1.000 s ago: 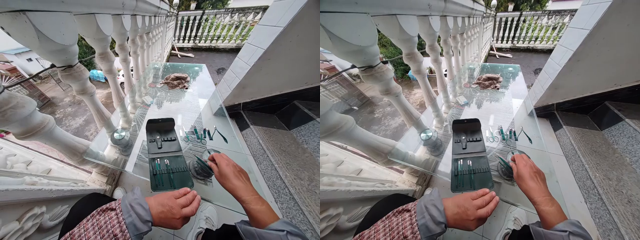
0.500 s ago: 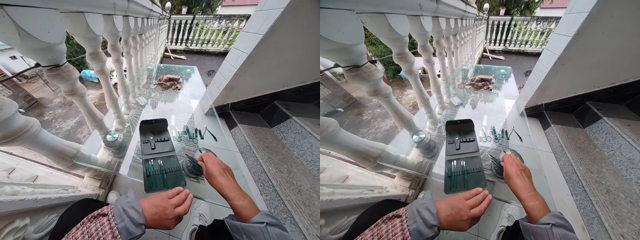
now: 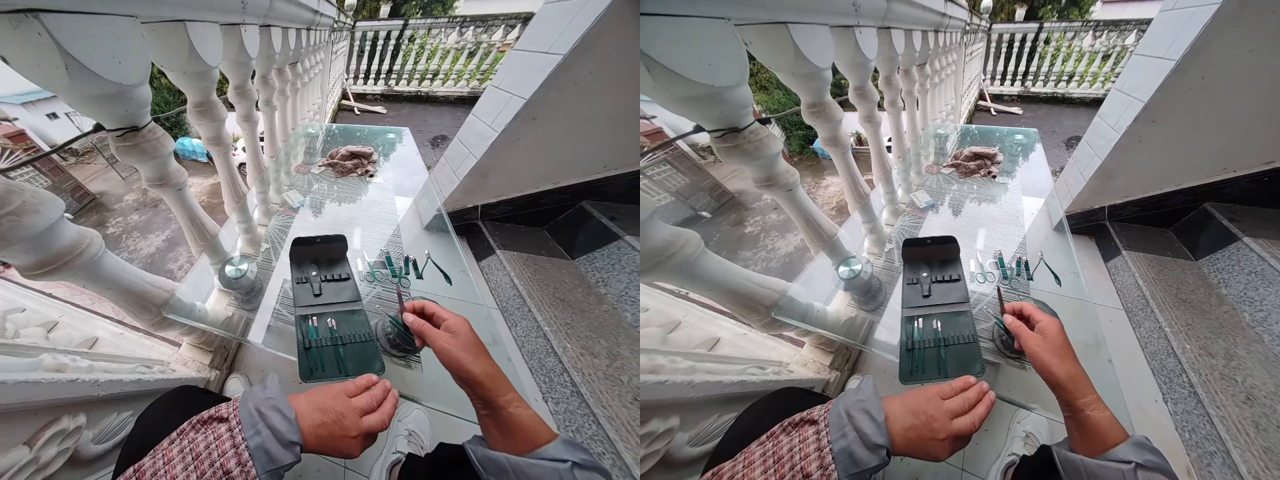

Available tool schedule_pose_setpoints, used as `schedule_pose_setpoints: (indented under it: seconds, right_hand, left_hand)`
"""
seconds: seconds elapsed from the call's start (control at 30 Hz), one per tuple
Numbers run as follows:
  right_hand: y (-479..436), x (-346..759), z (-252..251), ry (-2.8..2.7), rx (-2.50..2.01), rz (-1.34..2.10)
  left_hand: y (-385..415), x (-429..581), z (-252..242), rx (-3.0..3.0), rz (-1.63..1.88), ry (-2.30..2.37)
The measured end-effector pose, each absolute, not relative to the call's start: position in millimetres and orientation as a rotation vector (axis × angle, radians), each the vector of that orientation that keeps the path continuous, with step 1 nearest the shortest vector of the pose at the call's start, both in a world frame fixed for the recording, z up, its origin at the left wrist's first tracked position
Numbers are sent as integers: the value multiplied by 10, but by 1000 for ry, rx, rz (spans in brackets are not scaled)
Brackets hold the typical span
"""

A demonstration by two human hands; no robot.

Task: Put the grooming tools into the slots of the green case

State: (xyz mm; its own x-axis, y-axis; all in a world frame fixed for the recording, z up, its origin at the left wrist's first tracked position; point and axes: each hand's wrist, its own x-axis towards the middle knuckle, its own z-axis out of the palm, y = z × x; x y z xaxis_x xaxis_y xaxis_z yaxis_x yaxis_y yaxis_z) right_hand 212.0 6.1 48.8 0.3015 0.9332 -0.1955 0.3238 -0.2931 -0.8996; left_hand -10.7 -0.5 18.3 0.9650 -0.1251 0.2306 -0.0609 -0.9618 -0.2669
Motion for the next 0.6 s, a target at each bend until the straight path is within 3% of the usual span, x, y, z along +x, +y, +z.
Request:
schedule_pose_setpoints:
  seconds: [0.3, 0.6]
  right_hand:
    - [151, 1774, 607, -875, -1332, 1417]
    - [250, 1572, 670, -755, -1095, 1576]
  left_hand:
    - [-8, -103, 173, -2863, -382, 132]
    - [-27, -110, 164, -2855, -346, 113]
